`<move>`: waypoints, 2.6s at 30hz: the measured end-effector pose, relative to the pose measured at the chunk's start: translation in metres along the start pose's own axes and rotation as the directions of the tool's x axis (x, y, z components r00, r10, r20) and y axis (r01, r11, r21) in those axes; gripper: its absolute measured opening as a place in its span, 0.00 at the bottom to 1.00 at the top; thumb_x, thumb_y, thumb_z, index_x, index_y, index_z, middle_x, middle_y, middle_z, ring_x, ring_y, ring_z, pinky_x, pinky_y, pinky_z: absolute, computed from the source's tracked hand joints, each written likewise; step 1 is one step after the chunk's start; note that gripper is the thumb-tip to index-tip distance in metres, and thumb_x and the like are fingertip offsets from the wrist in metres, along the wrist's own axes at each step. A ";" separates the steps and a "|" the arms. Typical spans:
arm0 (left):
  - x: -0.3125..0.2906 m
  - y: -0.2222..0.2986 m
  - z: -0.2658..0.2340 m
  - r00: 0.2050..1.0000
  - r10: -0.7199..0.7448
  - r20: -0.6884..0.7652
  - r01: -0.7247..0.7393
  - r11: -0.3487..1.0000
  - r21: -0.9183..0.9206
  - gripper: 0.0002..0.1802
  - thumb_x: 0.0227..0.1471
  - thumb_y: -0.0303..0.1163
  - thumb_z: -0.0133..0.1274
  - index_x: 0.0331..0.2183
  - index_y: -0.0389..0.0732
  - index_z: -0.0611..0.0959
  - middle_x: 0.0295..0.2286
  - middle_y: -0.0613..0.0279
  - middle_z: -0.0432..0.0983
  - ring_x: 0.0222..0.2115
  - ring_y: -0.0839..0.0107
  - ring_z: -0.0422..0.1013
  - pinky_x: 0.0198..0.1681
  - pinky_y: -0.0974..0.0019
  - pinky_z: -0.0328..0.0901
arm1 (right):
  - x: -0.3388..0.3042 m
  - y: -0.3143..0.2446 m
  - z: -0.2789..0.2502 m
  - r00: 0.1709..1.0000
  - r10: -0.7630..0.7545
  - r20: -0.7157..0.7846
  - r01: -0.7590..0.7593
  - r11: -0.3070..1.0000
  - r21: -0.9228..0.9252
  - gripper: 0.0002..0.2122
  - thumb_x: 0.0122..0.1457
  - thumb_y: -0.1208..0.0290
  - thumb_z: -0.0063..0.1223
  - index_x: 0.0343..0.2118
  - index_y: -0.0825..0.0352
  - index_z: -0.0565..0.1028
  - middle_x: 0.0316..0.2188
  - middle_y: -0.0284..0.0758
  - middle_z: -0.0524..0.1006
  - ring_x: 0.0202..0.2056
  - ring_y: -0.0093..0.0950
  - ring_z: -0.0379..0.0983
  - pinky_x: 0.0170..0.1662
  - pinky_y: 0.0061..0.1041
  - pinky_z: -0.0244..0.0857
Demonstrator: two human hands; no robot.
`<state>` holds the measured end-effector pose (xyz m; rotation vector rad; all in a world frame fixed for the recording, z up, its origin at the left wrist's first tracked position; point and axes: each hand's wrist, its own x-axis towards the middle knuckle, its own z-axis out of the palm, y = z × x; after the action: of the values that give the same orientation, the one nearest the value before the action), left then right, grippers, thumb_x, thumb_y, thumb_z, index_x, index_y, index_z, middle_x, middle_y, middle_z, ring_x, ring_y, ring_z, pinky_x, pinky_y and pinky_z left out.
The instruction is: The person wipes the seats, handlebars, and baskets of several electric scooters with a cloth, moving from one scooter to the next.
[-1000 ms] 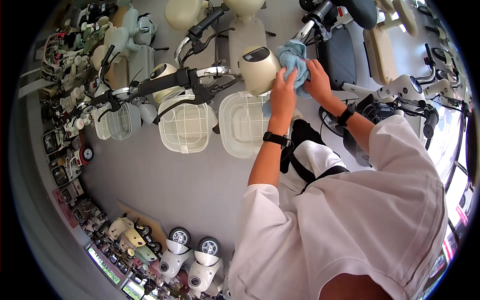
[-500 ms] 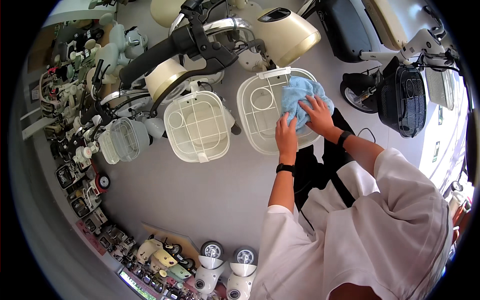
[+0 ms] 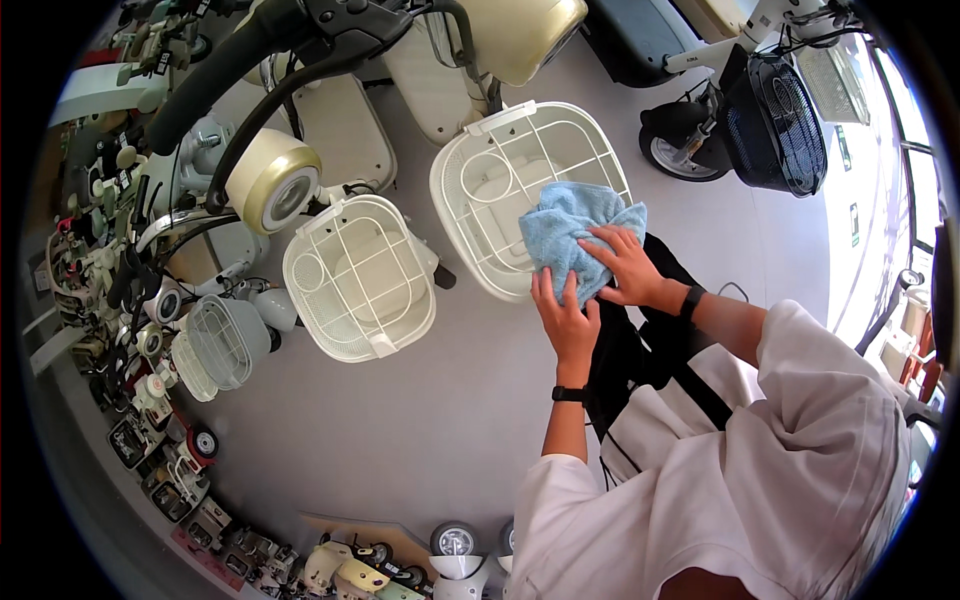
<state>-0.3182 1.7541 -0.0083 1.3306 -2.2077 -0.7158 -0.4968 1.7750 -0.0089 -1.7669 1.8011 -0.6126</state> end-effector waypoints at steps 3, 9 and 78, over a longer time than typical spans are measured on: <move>0.011 0.007 0.008 0.996 0.052 -0.067 -0.056 0.997 -0.047 0.26 0.48 0.27 0.58 0.50 0.43 0.72 0.56 0.40 0.58 0.58 0.37 0.55 0.57 0.37 0.57 | -0.018 0.014 0.001 1.000 0.011 0.008 -0.011 1.000 0.000 0.34 0.52 0.44 0.51 0.61 0.54 0.66 0.62 0.46 0.58 0.64 0.46 0.51 0.67 0.55 0.35; 0.022 0.015 0.038 0.980 0.198 0.035 -0.199 0.980 0.019 0.26 0.47 0.33 0.63 0.49 0.43 0.73 0.54 0.42 0.62 0.56 0.39 0.60 0.57 0.36 0.58 | -0.035 0.015 0.020 0.870 0.423 -0.252 -0.304 0.864 0.402 0.28 0.55 0.59 0.56 0.60 0.58 0.66 0.66 0.48 0.50 0.66 0.51 0.46 0.66 0.48 0.44; 0.076 0.106 0.149 0.641 0.075 0.764 -0.468 0.827 0.312 0.15 0.48 0.25 0.54 0.40 0.33 0.78 0.57 0.44 0.62 0.60 0.49 0.57 0.61 0.51 0.57 | -0.073 0.126 0.113 0.880 0.370 0.298 -0.343 0.060 0.938 0.26 0.69 0.47 0.29 0.56 0.62 0.68 0.53 0.34 0.70 0.54 0.25 0.66 0.57 0.32 0.60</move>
<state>-0.5129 1.7571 -0.0446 0.9059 -3.3531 -0.6524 -0.5182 1.8586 -0.1720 -0.3130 1.1391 -1.2071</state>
